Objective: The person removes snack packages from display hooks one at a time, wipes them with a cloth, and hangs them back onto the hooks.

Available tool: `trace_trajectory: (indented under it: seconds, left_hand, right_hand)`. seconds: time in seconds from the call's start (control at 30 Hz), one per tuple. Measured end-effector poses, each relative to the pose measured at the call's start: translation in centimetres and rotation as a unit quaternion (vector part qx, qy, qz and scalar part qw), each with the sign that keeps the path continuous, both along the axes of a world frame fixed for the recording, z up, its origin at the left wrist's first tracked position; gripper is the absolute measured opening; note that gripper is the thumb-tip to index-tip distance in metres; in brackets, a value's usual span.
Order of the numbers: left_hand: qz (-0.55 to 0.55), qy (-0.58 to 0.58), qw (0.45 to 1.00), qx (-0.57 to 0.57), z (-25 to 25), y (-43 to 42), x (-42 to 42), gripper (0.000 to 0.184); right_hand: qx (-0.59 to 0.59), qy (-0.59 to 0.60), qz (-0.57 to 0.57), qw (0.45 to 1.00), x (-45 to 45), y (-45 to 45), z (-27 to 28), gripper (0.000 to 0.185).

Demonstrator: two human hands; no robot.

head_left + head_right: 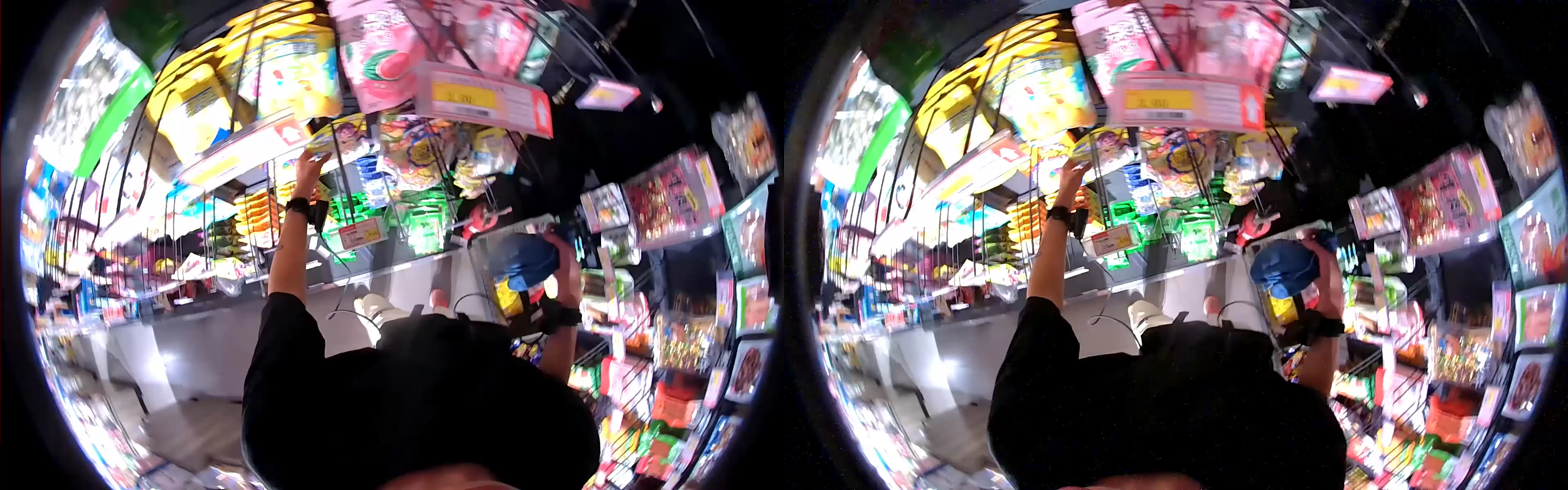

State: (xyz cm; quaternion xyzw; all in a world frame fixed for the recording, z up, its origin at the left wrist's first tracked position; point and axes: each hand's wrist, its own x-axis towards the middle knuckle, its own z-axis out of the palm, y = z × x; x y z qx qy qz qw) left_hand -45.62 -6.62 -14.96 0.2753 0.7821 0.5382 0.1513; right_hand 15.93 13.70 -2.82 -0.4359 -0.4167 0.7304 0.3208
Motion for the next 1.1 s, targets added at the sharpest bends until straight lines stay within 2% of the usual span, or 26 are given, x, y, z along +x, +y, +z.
trace_trajectory:
  seconds: [0.03,0.07,0.1,0.13,0.17,0.23,0.27,0.3,0.37,0.43,0.47,0.5,0.53,0.57,0.6,0.63,0.67,0.7,0.77,0.8,0.83,0.9,0.93,0.97,1.03,1.1]
  left_hand:
    - [0.031,0.061,0.997,-0.025,-1.9,0.5,-0.7,0.045]
    - [0.026,0.036,0.999,-0.026,-0.6,0.7,0.6,0.046]
    - [0.025,0.01,0.999,-0.028,0.9,0.7,1.8,0.047]
    - [0.051,0.067,0.994,-0.065,-1.0,1.0,1.1,0.044]
    - [0.06,0.123,0.99,-0.041,-0.1,0.9,2.8,0.037]
    - [-0.015,0.141,0.98,0.141,-2.8,1.0,2.6,0.03]
    - [-0.009,0.135,0.976,0.17,0.8,0.5,5.9,0.026]
    - [-0.029,0.131,0.965,0.225,2.4,-0.1,7.7,0.026]
    - [0.021,0.031,0.982,0.186,2.4,-1.8,9.0,0.026]
    - [0.003,-0.033,0.972,0.231,5.6,-4.5,12.4,0.027]
    - [0.021,-0.037,0.988,0.149,6.7,-6.0,13.3,0.028]
    - [0.042,-0.043,0.996,0.066,7.1,-7.3,14.1,0.028]
    - [0.03,-0.086,0.984,0.152,6.0,-8.1,15.0,0.027]
    - [-0.001,-0.109,0.973,0.203,7.9,-8.8,16.9,0.026]
    - [0.005,-0.118,0.975,0.189,8.5,-9.7,17.8,0.026]
    - [0.012,-0.127,0.976,0.174,8.9,-10.7,18.7,0.026]
    - [0.02,-0.199,0.968,0.148,9.3,-11.8,19.8,0.027]
    - [0.035,-0.17,0.98,0.102,8.7,-12.7,20.0,0.027]
    - [0.071,-0.185,0.965,0.17,11.6,-13.4,23.9,0.028]
    - [0.039,-0.175,0.968,0.177,10.2,-14.2,23.7,0.028]
    - [0.056,-0.175,0.97,0.157,10.4,-14.8,24.7,0.029]
    - [0.073,-0.19,0.96,0.192,9.5,-15.7,25.9,0.029]
    - [0.091,-0.195,0.966,0.147,9.8,-16.6,26.9,0.028]
    - [0.114,-0.19,0.965,0.144,10.9,-16.9,28.6,0.027]
    - [0.122,-0.225,0.954,0.157,13.1,-17.3,31.6,0.027]
    - [0.113,-0.222,0.962,0.109,13.6,-18.7,33.6,0.025]
  right_hand:
    - [0.047,-0.033,0.001,0.998,-0.4,-1.8,3.8,0.025]
    - [0.093,-0.068,0.0,0.993,-0.7,-3.7,7.6,0.023]
    - [0.148,-0.099,0.026,0.984,-0.7,-4.1,9.1,0.022]
    - [0.208,-0.121,0.058,0.969,-0.1,-3.9,9.3,0.02]
    - [0.282,-0.19,0.102,0.935,-0.4,-4.1,10.3,0.021]
    - [0.396,-0.356,0.17,0.829,0.1,-3.8,10.2,0.022]
    - [0.444,-0.369,0.174,0.797,0.9,-3.6,8.6,0.026]
    - [0.403,-0.439,0.202,0.778,1.6,-3.2,7.6,0.027]
    - [0.411,-0.495,0.245,0.725,4.3,-1.6,2.7,0.027]
    - [0.325,-0.567,0.342,0.676,4.2,-1.4,1.2,0.027]
    - [0.286,-0.566,0.367,0.681,5.1,-0.9,-1.5,0.034]
    - [0.308,-0.592,0.393,0.632,7.9,0.6,-8.3,0.04]
    - [0.274,-0.566,0.441,0.641,9.2,1.3,-11.7,0.047]
    - [0.23,-0.606,0.506,0.569,10.6,2.6,-17.1,0.047]
    - [0.218,-0.64,0.534,0.508,9.4,1.1,-16.4,0.044]
    - [0.177,-0.62,0.565,0.516,7.3,-0.6,-12.2,0.049]
    - [0.153,-0.466,0.548,0.678,9.6,-0.7,-13.2,0.054]
    - [0.115,-0.289,0.504,0.806,12.4,-0.5,-15.5,0.058]
    - [0.059,-0.233,0.55,0.8,12.4,0.3,-17.0,0.062]
    - [0.032,-0.204,0.571,0.794,12.4,0.8,-17.7,0.064]
    - [0.076,-0.31,0.645,0.694,11.5,1.5,-18.7,0.064]
    - [0.166,-0.49,0.732,0.443,9.1,2.7,-20.9,0.065]
    - [0.248,-0.48,0.705,0.459,9.6,3.3,-21.6,0.065]
    - [0.239,-0.508,0.691,0.456,7.2,2.6,-17.6,0.056]
    - [0.228,-0.382,0.67,0.594,7.4,3.7,-17.6,0.058]
    - [0.239,-0.394,0.635,0.62,6.8,3.6,-15.5,0.056]
